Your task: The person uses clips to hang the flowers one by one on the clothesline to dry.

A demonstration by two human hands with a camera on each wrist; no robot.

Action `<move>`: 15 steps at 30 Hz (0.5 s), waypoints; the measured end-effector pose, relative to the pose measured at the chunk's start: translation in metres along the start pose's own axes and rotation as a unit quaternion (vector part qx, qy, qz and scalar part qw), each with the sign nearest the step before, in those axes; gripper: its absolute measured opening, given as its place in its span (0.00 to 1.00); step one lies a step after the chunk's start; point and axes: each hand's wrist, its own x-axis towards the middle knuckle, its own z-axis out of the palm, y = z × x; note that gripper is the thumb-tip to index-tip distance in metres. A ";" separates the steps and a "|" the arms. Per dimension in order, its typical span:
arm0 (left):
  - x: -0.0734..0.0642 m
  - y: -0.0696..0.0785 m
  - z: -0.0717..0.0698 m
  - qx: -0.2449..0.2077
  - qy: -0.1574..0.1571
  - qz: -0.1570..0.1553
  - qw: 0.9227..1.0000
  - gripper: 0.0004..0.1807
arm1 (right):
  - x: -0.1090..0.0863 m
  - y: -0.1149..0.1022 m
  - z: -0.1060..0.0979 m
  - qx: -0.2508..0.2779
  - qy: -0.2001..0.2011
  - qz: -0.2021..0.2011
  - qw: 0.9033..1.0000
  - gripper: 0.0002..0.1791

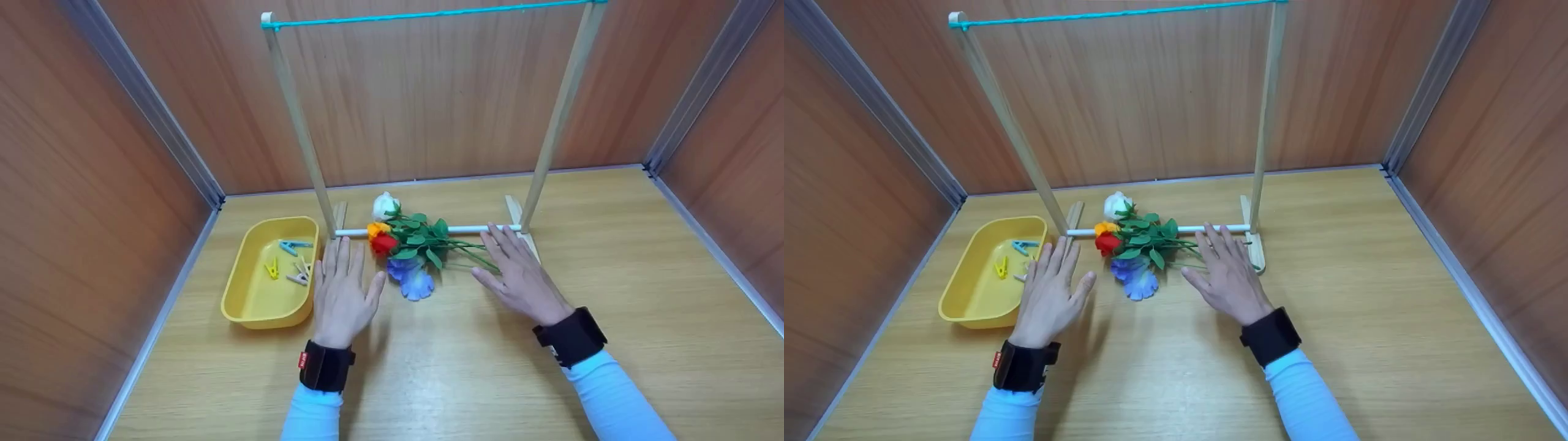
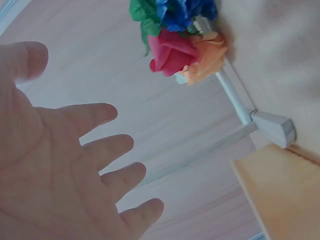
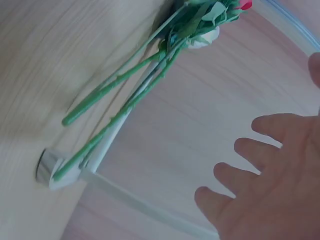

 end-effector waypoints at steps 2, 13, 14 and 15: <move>0.001 0.000 -0.003 0.001 0.004 0.003 1.000 0.39 | 0.002 -0.003 0.001 0.019 0.001 -0.009 1.000 0.40; 0.009 -0.001 -0.020 -0.004 -0.029 -0.002 1.000 0.39 | 0.022 -0.028 0.006 0.098 0.003 -0.052 0.994 0.37; 0.010 -0.002 -0.022 -0.009 -0.029 -0.001 1.000 0.38 | 0.024 -0.031 0.008 0.104 0.008 -0.061 0.993 0.37; 0.011 -0.002 -0.024 -0.012 -0.026 0.004 1.000 0.38 | 0.027 -0.033 0.009 0.109 0.013 -0.069 0.992 0.36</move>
